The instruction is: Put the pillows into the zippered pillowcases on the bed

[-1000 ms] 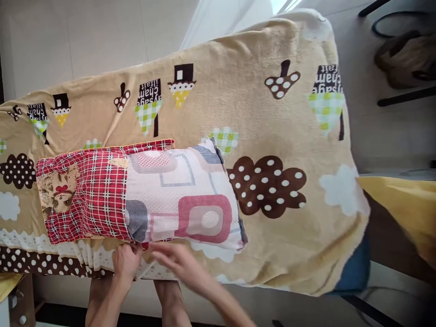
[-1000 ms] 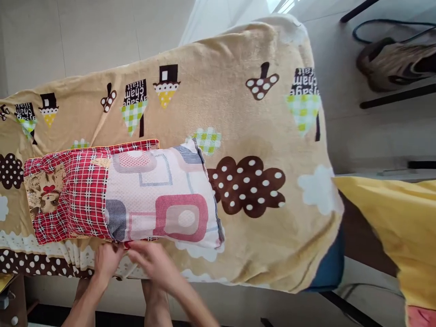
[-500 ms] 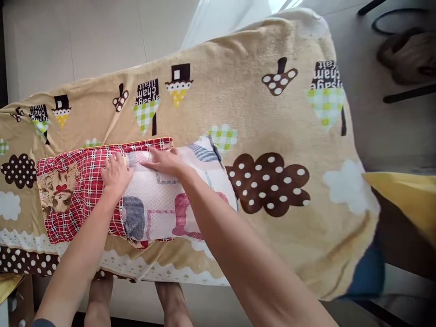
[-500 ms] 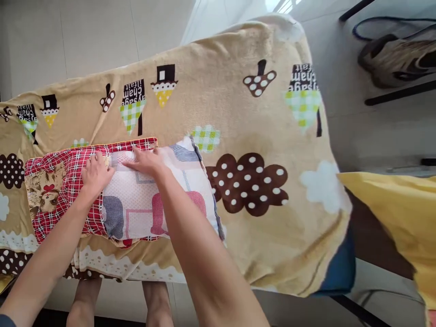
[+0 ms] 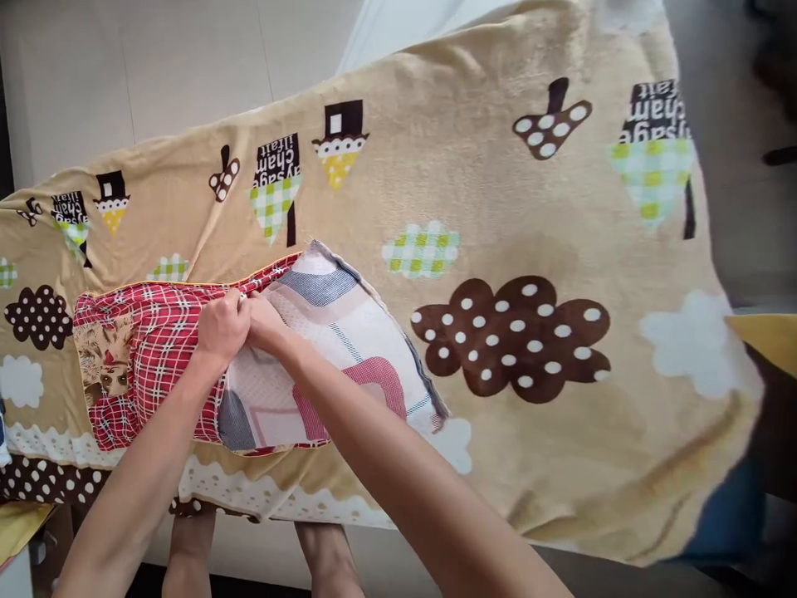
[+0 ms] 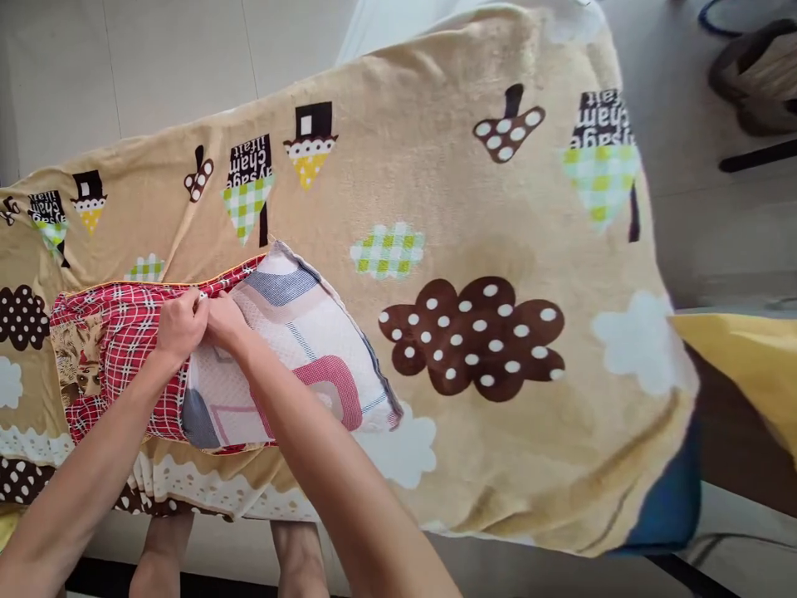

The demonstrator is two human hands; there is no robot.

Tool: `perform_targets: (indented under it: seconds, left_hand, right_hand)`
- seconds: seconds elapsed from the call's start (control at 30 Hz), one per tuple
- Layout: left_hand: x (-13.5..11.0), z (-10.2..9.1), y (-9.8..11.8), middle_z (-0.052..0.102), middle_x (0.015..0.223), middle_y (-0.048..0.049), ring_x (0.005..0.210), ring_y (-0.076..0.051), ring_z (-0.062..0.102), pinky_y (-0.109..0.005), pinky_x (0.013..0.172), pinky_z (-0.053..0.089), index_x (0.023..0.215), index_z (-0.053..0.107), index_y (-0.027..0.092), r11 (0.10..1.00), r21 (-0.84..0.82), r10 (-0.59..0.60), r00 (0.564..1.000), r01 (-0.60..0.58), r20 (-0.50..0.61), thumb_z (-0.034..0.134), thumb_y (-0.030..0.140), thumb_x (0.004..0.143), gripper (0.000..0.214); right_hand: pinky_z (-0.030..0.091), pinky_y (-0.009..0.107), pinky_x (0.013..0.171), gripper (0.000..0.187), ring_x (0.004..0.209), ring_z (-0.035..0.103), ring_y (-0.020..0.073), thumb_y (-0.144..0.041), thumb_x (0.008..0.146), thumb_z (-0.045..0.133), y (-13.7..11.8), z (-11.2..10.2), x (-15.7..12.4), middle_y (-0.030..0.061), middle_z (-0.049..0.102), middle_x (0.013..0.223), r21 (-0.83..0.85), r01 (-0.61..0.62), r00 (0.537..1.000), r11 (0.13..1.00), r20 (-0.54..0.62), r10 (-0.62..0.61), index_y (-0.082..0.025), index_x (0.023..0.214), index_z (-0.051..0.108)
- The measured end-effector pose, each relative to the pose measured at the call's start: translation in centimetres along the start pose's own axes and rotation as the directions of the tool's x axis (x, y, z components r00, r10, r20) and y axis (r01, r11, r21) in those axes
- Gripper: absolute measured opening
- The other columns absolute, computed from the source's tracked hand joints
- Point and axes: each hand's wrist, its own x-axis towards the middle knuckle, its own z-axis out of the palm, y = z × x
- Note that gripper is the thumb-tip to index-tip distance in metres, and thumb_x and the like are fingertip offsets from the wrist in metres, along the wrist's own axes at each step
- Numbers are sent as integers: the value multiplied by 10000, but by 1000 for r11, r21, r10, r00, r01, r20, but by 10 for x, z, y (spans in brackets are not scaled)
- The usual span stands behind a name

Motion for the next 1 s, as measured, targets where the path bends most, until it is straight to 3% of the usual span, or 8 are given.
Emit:
perform_targets:
  seconds: [0.13, 0.27, 0.37, 0.47, 0.57, 0.7, 0.83, 1.0]
  left_hand:
    - [-14, 25, -27, 642, 694, -40, 637, -176, 584, -270, 575, 290, 773, 565, 194, 992, -92, -83, 996, 84, 12, 407, 258, 966, 257]
    - [-27, 34, -41, 606, 727, -22, 626, -154, 556, -255, 575, 334, 793, 515, 202, 980, -196, -25, 999, 16, -46, 393, 235, 959, 208]
    - [-57, 31, -39, 630, 900, -62, 801, -192, 614, -271, 652, 423, 932, 527, 195, 991, -131, 16, 991, -33, -131, 461, 225, 913, 75]
    - [-108, 33, -44, 623, 944, -87, 907, -236, 620, -309, 733, 466, 1009, 520, 175, 999, -10, -53, 984, 52, -168, 523, 224, 855, 161]
    - [-155, 45, -60, 611, 846, -54, 795, -212, 621, -288, 651, 445, 899, 529, 187, 979, 48, -193, 976, 199, -102, 541, 247, 838, 86]
    - [-184, 67, -78, 600, 679, -15, 630, -184, 601, -274, 557, 362, 686, 505, 207, 946, 91, -316, 947, 311, 51, 544, 249, 837, 161]
    - [-191, 77, -66, 607, 636, -21, 605, -161, 599, -256, 572, 372, 643, 480, 201, 973, -85, -207, 975, 213, 76, 493, 150, 810, 176]
    - [-193, 39, -21, 512, 529, 19, 468, -97, 492, -213, 486, 332, 608, 432, 203, 930, -364, 22, 996, -51, -81, 440, 153, 854, 251]
  right_hand:
    - [318, 440, 928, 362, 1044, 565, 312, -316, 979, 377, 10, -4, -8, 208, 650, 1098, -58, -58, 994, 997, -96, 53, -95, 1055, 654]
    - [282, 447, 1046, 555, 1329, 384, 295, -493, 966, 415, 1, 1, -76, 159, 471, 1442, -136, 140, 956, 981, -241, -170, -156, 1406, 447]
    - [255, 474, 1087, 792, 1439, 227, 299, -555, 885, 521, -20, 34, -144, 148, 317, 1560, -182, 231, 942, 956, -205, -267, -147, 1519, 277]
    - [290, 439, 1050, 702, 1446, 222, 266, -340, 862, 577, -31, 84, -180, 104, 336, 1560, -282, 212, 933, 936, -228, -280, -190, 1504, 336]
    - [341, 392, 967, 565, 1397, 314, 209, -112, 886, 455, -25, 120, -170, 50, 427, 1514, -345, 165, 898, 924, -335, -286, -205, 1443, 445]
    - [372, 372, 883, 412, 1236, 473, 197, -103, 959, 348, -11, 123, -136, 73, 620, 1311, -324, 238, 792, 916, -481, -376, -134, 1289, 593]
    - [378, 347, 772, 294, 922, 560, 191, -113, 958, 416, -19, 100, -123, 93, 698, 1025, -242, 324, 754, 915, -518, -404, -120, 1102, 672]
    - [303, 330, 604, 350, 667, 454, 163, -142, 959, 407, -53, 96, -105, 53, 594, 699, -72, 405, 734, 911, -568, -371, -182, 666, 594]
